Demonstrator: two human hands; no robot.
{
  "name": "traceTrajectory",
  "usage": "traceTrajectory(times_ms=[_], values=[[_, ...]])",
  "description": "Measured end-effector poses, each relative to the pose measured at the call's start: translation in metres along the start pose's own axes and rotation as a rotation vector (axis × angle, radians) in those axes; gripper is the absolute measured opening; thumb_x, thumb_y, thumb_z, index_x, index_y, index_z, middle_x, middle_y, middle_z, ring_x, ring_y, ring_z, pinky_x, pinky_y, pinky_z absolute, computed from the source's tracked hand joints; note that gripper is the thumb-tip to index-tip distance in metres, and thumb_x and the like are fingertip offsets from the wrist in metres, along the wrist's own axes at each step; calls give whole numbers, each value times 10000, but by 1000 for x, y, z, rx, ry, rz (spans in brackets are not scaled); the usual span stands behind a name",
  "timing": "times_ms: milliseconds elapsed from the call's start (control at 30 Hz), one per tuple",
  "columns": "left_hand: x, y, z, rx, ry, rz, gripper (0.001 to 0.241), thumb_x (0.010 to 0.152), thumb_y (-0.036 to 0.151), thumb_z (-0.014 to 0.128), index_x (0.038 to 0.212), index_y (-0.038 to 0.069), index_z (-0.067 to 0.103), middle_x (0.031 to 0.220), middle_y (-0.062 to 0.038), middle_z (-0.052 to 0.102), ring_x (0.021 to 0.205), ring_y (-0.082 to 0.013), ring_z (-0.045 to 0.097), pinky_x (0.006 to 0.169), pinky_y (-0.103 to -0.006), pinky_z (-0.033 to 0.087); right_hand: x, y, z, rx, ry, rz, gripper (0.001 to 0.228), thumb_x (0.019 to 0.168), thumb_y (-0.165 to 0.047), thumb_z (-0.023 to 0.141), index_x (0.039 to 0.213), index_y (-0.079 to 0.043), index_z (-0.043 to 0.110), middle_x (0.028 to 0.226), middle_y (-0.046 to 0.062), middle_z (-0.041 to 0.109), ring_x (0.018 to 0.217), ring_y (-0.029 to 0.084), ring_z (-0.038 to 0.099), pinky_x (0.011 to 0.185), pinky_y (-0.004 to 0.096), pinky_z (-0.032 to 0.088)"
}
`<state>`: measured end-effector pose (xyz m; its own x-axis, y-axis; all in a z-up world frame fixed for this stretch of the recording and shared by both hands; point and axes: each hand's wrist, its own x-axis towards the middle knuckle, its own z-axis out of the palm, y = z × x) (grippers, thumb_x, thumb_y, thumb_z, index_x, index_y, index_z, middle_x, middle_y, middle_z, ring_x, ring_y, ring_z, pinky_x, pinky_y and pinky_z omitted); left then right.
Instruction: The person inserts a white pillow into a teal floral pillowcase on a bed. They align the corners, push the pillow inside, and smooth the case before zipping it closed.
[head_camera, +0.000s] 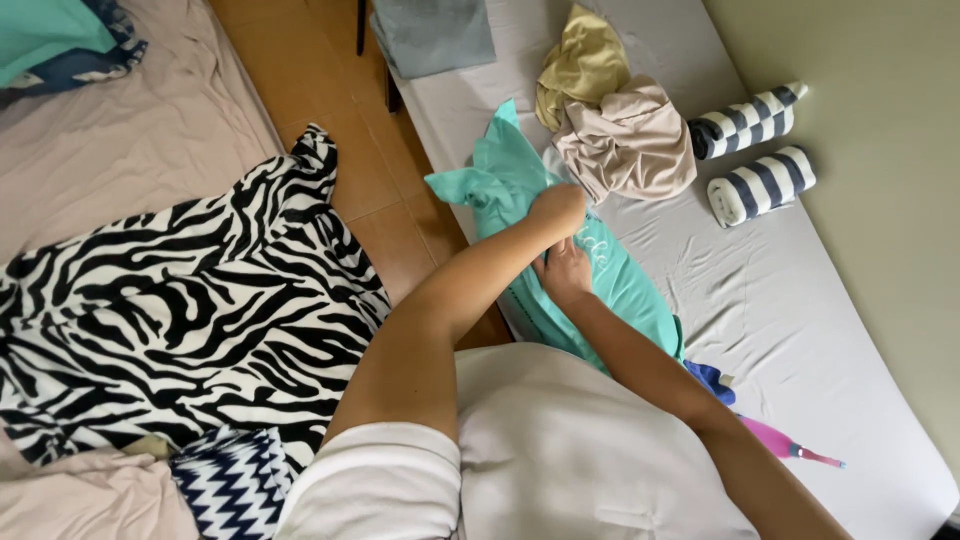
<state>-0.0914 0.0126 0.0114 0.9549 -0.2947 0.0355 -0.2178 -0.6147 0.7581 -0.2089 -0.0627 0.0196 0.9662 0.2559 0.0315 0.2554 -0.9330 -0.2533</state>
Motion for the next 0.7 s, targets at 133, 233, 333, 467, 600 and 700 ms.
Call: traceTrajectory(times_ms=[133, 233, 333, 467, 600, 700], values=[[-28, 4, -64, 73, 204, 114, 147, 810, 83, 626, 888, -6, 713, 975, -232, 717, 951, -407, 703, 827, -498, 572, 18, 12, -5, -78, 133, -100, 565, 952, -349, 700, 1317, -5, 440, 1183, 223, 625, 988, 430, 662, 826, 516, 534], [-69, 3, -92, 133, 372, 176, 167, 790, 112, 681, 895, -18, 684, 976, -208, 681, 975, -388, 658, 855, -469, 544, 16, 2, -22, -37, 166, -74, 556, 950, -345, 717, 1320, -26, 453, 1155, 198, 641, 940, 422, 662, 802, 512, 530], [-92, 2, -100, 164, 472, 199, 229, 797, 166, 721, 910, -24, 664, 979, -186, 637, 984, -371, 611, 850, -454, 517, 16, -6, -29, -6, 223, -92, 546, 938, -336, 740, 1311, -43, 470, 1144, 189, 654, 915, 419, 659, 794, 511, 526], [-94, -8, -79, 281, 466, 173, 188, 817, 156, 679, 913, -4, 656, 1001, -157, 621, 1019, -337, 596, 859, -430, 517, 7, -10, -29, 49, 305, -151, 485, 956, -317, 748, 1280, -53, 503, 1108, 174, 654, 930, 408, 653, 809, 497, 515], [-80, -23, -67, 345, 437, 182, 141, 841, 117, 624, 929, 13, 661, 1017, -138, 632, 1038, -317, 603, 886, -417, 527, 0, -18, -38, 41, 250, -119, 462, 953, -305, 749, 1264, -49, 523, 1034, 155, 637, 910, 379, 640, 820, 491, 479], [-82, -19, -71, 262, 416, 190, 150, 864, 114, 615, 957, 11, 671, 1028, -145, 640, 1046, -327, 606, 895, -430, 528, -6, -26, -39, 48, 277, -124, 466, 967, -308, 738, 1299, -53, 533, 1087, 149, 620, 972, 364, 602, 847, 470, 445]])
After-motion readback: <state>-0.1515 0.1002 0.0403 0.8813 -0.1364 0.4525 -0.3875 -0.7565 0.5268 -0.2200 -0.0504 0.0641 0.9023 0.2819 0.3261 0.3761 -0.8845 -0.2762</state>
